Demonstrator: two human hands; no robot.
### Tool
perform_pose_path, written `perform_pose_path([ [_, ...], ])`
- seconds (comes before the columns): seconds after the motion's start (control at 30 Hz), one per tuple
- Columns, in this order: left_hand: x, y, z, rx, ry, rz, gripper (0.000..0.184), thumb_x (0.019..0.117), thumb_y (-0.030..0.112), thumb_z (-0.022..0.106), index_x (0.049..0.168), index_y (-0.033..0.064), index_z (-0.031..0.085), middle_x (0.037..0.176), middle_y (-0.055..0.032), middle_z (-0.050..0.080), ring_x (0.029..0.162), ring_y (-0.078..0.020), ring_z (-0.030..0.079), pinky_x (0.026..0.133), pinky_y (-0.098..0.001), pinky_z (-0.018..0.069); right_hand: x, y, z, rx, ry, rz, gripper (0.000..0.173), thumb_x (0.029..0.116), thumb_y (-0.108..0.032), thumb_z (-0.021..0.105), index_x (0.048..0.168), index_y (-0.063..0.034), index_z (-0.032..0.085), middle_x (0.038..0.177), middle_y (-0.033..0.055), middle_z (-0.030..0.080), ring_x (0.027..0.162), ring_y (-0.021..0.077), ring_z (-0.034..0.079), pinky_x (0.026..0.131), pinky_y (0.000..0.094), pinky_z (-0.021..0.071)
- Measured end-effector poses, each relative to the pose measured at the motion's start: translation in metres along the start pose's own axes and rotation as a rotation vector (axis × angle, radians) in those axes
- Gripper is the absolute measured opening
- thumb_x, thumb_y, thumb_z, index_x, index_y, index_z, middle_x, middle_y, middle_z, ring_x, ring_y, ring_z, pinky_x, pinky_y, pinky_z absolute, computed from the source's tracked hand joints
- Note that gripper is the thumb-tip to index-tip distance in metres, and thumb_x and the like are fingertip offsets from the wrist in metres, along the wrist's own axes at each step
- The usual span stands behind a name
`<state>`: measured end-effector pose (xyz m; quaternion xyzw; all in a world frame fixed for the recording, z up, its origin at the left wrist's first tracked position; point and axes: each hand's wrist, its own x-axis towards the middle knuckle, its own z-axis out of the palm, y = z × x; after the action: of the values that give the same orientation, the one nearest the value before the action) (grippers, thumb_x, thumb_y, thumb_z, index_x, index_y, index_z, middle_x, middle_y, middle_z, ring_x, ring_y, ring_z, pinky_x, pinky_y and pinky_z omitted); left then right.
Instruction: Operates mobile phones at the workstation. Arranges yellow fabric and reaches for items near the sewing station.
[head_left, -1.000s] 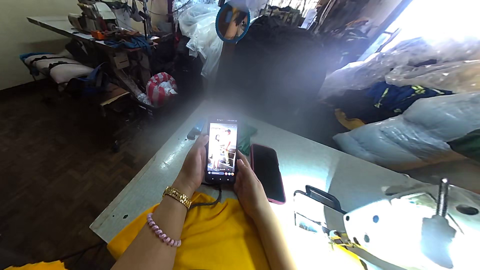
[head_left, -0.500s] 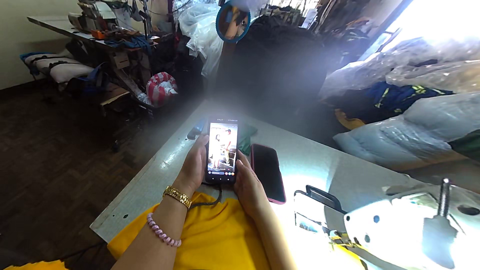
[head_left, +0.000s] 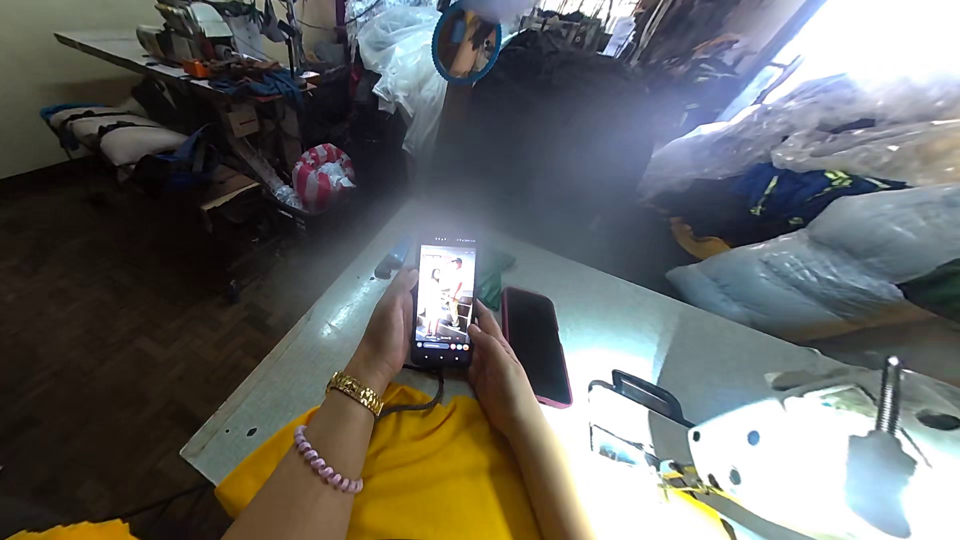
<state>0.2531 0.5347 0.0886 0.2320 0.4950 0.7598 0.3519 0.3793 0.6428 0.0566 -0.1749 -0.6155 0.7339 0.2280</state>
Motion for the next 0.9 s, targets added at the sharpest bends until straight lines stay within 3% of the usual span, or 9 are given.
perform_pose_path([
  [0.67, -0.0005, 0.0012, 0.0016, -0.003, 0.027, -0.027, 0.058, 0.1076, 0.055, 0.023, 0.152, 0.0225, 0.044, 0.141, -0.0026, 0.060, 0.124, -0.0182, 0.061, 0.100, -0.0444, 0.0521, -0.0003, -0.0002, -0.0003, -0.015, 0.003, 0.009, 0.060, 0.1015, -0.031, 0.042, 0.160, -0.0208, 0.032, 0.148, 0.0055, 0.053, 0.126, 0.0163, 0.059, 0.100, 0.0378, 0.0531],
  [0.77, -0.0002, 0.0013, 0.0014, -0.012, 0.009, -0.012, 0.057, 0.1080, 0.053, 0.022, 0.151, 0.0227, 0.044, 0.140, -0.0019, 0.061, 0.123, -0.0175, 0.061, 0.100, -0.0436, 0.0525, -0.0002, -0.0010, -0.0003, -0.010, -0.005, 0.002, 0.060, 0.0993, -0.024, 0.044, 0.159, -0.0204, 0.034, 0.146, 0.0051, 0.055, 0.124, 0.0156, 0.060, 0.099, 0.0363, 0.0531],
  [0.9, 0.0010, 0.0000, 0.0006, -0.004, 0.015, -0.011, 0.057, 0.1078, 0.053, 0.023, 0.152, 0.0231, 0.044, 0.142, -0.0020, 0.060, 0.124, -0.0185, 0.060, 0.100, -0.0453, 0.0519, 0.0029, -0.0008, -0.0016, 0.004, -0.023, 0.008, 0.073, 0.0885, -0.004, 0.050, 0.158, -0.0190, 0.034, 0.138, 0.0090, 0.061, 0.116, 0.0183, 0.066, 0.095, 0.0364, 0.0566],
])
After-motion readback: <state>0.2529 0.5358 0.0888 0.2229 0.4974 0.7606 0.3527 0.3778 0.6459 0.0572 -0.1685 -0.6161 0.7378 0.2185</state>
